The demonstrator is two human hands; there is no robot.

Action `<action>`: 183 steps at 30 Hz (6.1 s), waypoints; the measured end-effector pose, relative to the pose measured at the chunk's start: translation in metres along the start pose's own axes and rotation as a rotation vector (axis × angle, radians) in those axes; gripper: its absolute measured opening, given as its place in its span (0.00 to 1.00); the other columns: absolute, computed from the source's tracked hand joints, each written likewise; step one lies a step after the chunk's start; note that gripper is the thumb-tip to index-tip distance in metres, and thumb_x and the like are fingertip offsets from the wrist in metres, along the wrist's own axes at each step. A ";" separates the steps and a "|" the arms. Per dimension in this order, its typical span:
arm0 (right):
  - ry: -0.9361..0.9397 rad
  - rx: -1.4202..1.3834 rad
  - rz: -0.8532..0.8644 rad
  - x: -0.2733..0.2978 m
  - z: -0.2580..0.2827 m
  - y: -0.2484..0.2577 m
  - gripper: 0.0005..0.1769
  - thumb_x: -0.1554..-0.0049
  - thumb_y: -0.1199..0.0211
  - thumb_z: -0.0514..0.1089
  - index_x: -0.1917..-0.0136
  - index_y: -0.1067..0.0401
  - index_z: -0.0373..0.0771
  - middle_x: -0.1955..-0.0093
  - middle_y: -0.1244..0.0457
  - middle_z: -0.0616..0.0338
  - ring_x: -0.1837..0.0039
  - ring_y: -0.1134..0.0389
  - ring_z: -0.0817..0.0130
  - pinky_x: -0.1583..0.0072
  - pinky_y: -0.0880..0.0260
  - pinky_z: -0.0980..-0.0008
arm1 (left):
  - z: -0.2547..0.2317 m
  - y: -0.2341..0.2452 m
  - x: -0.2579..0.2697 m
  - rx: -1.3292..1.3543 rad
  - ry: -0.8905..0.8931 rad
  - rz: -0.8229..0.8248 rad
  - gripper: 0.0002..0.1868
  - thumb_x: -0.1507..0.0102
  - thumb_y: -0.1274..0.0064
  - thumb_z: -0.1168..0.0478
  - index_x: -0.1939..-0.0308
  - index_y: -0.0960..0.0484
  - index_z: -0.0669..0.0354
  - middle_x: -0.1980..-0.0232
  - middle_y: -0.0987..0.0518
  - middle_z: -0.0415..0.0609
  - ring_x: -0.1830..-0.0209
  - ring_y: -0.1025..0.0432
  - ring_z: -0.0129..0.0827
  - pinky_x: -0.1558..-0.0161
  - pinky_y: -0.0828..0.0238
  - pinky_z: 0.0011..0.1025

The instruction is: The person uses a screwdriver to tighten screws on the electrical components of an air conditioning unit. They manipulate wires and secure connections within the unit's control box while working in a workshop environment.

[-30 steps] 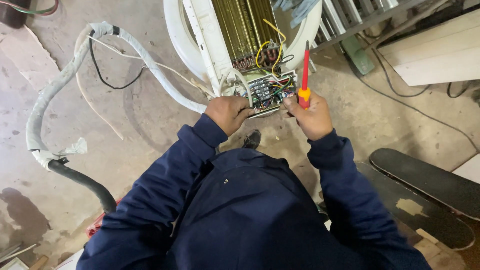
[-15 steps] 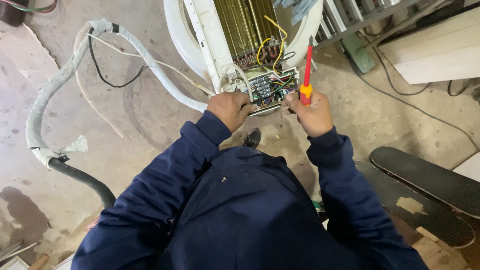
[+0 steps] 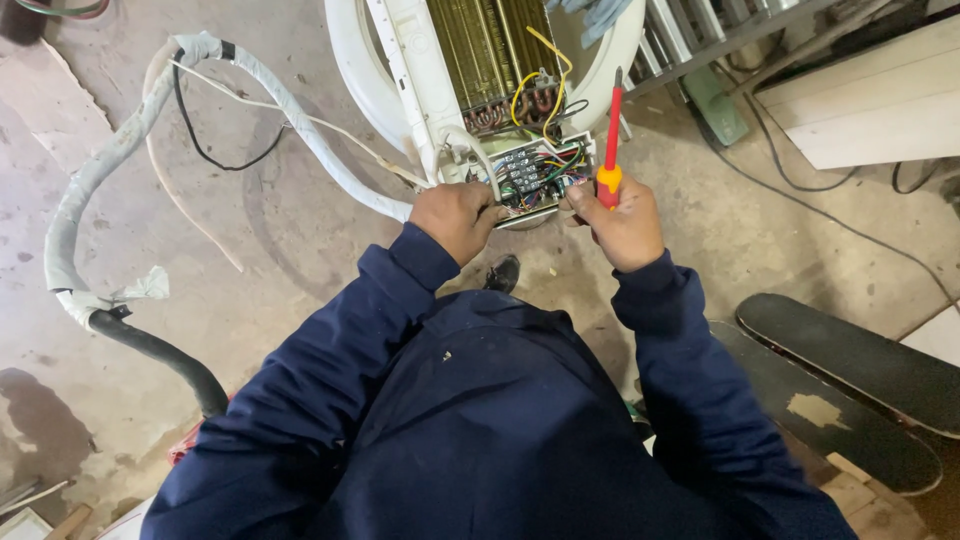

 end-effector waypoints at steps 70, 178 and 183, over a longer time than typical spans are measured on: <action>0.091 1.279 -0.104 -0.005 0.081 -0.098 0.15 0.47 0.34 0.36 0.46 0.29 0.35 0.42 0.35 0.45 0.53 0.30 0.43 0.53 0.30 0.50 | 0.007 -0.025 0.020 0.190 0.026 -0.010 0.08 0.35 0.50 0.63 0.56 0.17 0.53 0.65 0.17 0.53 0.66 0.22 0.49 0.65 0.26 0.43; -0.292 0.140 -0.064 -0.010 0.018 0.020 0.18 0.42 0.30 0.46 0.45 0.27 0.31 0.62 0.35 0.67 0.65 0.42 0.83 0.66 0.41 0.79 | -0.007 -0.005 0.001 -0.005 0.297 0.047 0.09 0.38 0.45 0.55 0.67 0.15 0.54 0.71 0.19 0.56 0.70 0.24 0.54 0.66 0.28 0.48; -0.264 0.150 -0.060 -0.012 0.015 0.020 0.17 0.43 0.30 0.45 0.45 0.27 0.32 0.62 0.35 0.68 0.66 0.41 0.83 0.67 0.40 0.79 | -0.007 0.004 0.006 0.053 0.217 -0.001 0.09 0.37 0.45 0.57 0.67 0.16 0.57 0.71 0.20 0.57 0.69 0.24 0.54 0.67 0.29 0.47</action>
Point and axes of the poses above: each hand's wrist, its own x-axis away from the middle knuckle, its own y-axis out of the back of the hand, z = x × y, the point moved 6 cm from there along -x, towards the middle knuckle
